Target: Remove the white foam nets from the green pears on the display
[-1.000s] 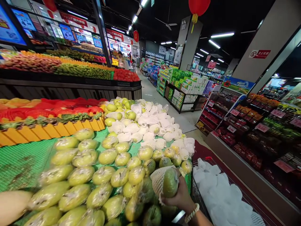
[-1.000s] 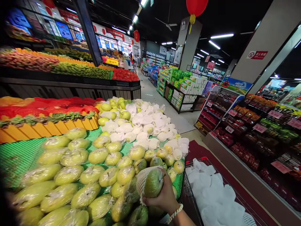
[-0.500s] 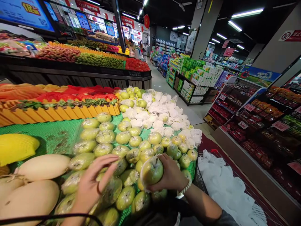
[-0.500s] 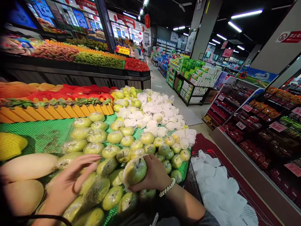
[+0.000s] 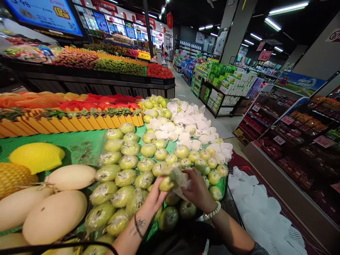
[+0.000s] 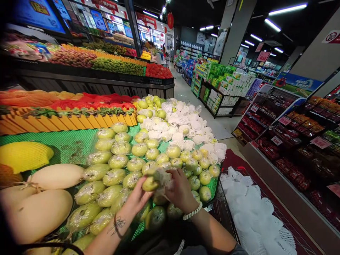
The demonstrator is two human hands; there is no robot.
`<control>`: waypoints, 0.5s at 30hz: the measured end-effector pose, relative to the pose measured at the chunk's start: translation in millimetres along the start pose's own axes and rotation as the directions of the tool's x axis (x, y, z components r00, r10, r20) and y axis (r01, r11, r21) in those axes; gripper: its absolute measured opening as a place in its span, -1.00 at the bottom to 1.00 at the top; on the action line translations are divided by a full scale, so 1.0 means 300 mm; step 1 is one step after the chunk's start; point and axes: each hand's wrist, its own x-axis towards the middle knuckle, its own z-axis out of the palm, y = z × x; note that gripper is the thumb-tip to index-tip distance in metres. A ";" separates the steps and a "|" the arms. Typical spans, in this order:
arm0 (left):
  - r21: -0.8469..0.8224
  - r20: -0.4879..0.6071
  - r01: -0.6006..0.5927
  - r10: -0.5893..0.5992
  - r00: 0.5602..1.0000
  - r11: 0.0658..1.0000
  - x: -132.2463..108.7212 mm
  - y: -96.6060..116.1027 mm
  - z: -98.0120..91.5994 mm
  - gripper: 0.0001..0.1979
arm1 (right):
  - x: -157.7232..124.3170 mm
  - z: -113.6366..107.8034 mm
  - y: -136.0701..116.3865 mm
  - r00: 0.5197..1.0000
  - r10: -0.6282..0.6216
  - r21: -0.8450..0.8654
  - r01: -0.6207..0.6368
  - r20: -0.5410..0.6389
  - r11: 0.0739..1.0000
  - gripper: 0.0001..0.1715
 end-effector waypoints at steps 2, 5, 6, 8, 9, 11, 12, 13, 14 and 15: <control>-0.105 0.004 -0.044 0.045 0.999 0.993 0.049 0.093 -0.021 -0.67 | -0.027 -0.025 0.035 0.989 0.034 -0.012 -0.036 -0.142 0.999 -0.35; -0.030 0.006 -0.206 0.207 0.978 0.978 0.177 0.298 -0.034 -0.69 | -0.103 -0.084 0.113 0.921 0.148 -0.030 -0.170 -0.360 0.985 -0.52; 0.066 0.010 -0.283 0.283 0.959 0.957 0.232 0.371 -0.034 -0.68 | -0.140 -0.105 0.142 0.888 0.192 -0.026 -0.223 -0.417 0.974 -0.53; 0.447 0.036 -0.406 0.437 0.899 0.797 0.346 0.505 -0.029 -0.72 | -0.232 -0.144 0.196 0.818 0.272 -0.010 -0.321 -0.507 0.947 -0.51; 0.530 0.045 -0.426 0.478 0.877 0.733 0.398 0.564 -0.023 -0.68 | -0.287 -0.160 0.220 0.780 0.306 -0.003 -0.367 -0.546 0.930 -0.49; 0.650 0.071 -0.454 0.546 0.835 0.609 0.483 0.663 -0.007 -0.43 | -0.411 -0.188 0.256 0.690 0.373 0.007 -0.470 -0.620 0.882 -0.44; 0.696 0.091 -0.460 0.567 0.818 0.551 0.514 0.703 0.006 -0.30 | -0.478 -0.199 0.267 0.637 0.406 0.012 -0.528 -0.655 0.849 -0.41; 0.743 0.119 -0.460 0.581 0.805 0.485 0.539 0.734 0.023 -0.24 | -0.548 -0.210 0.272 0.583 0.434 0.016 -0.585 -0.687 0.811 -0.38; 0.777 0.157 -0.460 0.575 0.803 0.429 0.559 0.756 0.046 -0.27 | -0.619 -0.219 0.272 0.527 0.455 0.019 -0.638 -0.718 0.770 -0.36; 0.821 0.196 -0.449 0.566 0.801 0.352 0.576 0.764 0.077 -0.34 | -0.691 -0.228 0.267 0.472 0.467 0.018 -0.688 -0.748 0.725 -0.33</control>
